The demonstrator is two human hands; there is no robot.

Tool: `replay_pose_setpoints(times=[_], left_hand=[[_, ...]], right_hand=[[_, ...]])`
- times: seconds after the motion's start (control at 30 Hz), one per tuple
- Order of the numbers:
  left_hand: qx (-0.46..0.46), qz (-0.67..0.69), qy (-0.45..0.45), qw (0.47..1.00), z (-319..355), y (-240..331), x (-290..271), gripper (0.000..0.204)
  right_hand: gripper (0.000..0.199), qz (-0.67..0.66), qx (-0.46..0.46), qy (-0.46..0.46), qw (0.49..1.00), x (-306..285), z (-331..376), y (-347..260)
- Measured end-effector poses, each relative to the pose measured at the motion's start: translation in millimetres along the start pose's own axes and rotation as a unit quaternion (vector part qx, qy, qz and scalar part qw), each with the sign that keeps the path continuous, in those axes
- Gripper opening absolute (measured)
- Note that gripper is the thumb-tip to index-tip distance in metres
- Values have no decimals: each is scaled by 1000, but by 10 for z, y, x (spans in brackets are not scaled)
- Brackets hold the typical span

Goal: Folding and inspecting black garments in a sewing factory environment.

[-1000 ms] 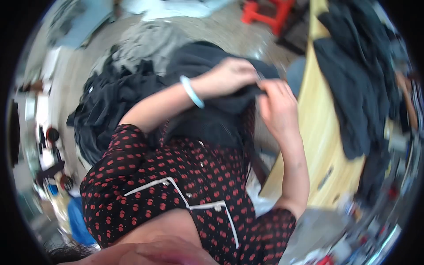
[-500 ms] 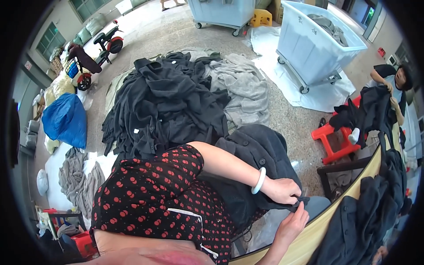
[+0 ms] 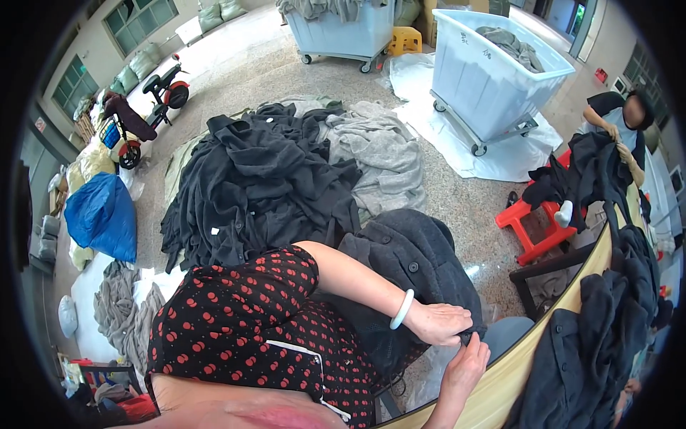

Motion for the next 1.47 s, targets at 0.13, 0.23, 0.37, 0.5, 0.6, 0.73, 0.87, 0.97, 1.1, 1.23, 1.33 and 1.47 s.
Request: replay_pose_setpoints(times=[0.13, 0.23, 0.37, 0.5, 0.6, 0.73, 0.87, 0.97, 1.1, 1.23, 1.33, 1.47], left_hand=[[7, -28, 47, 998, 25, -63, 121, 22], [15, -33, 56, 998, 17, -97, 124, 18], [41, -54, 70, 995, 20, -92, 91, 12], [68, -45, 58, 995, 19, -95, 32, 10], [94, -27, 40, 994, 21, -80, -41, 11], [126, -11, 3, 992, 53, -40, -167, 13], [174, -11, -15, 985, 84, -15, -186, 14], [162, 91, -44, 982, 46, -101, -212, 17], [169, 148, -50, 973, 12, -88, -367, 21], [66, 83, -115, 988, 191, -316, -654, 34], [-8, 67, -188, 980, 343, -629, -770, 31], [-107, 146, -222, 958, 487, -761, -827, 31]], right_hand=[[27, 7, 11, -2, 1000, 9, -11, -34], [24, 7, 26, -12, 1000, 18, -18, -45], [23, 36, 18, -10, 999, 15, -1, -67], [21, 20, 5, -32, 999, -48, 8, -43], [19, -36, 6, -42, 998, -127, 9, -57], [18, -82, -8, -23, 996, -124, 17, -28], [21, -157, 65, -58, 984, -128, -9, 39], [28, -373, 158, -71, 911, -133, -3, 42], [26, -479, 157, -140, 852, 8, 0, 266], [20, -567, 185, -82, 798, -36, -159, 104], [16, -658, 213, -38, 721, -137, -97, 178], [24, -511, 284, -58, 810, 184, 10, 469]])
Point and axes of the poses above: each hand's wrist, its own z-axis away from the middle knuckle, its own x-axis out of the palm, y = z × x, the point moved 1 cm from there along -z, towards the middle knuckle, and after that the axes turned 6 degrees about x, right-handed, at the moved point
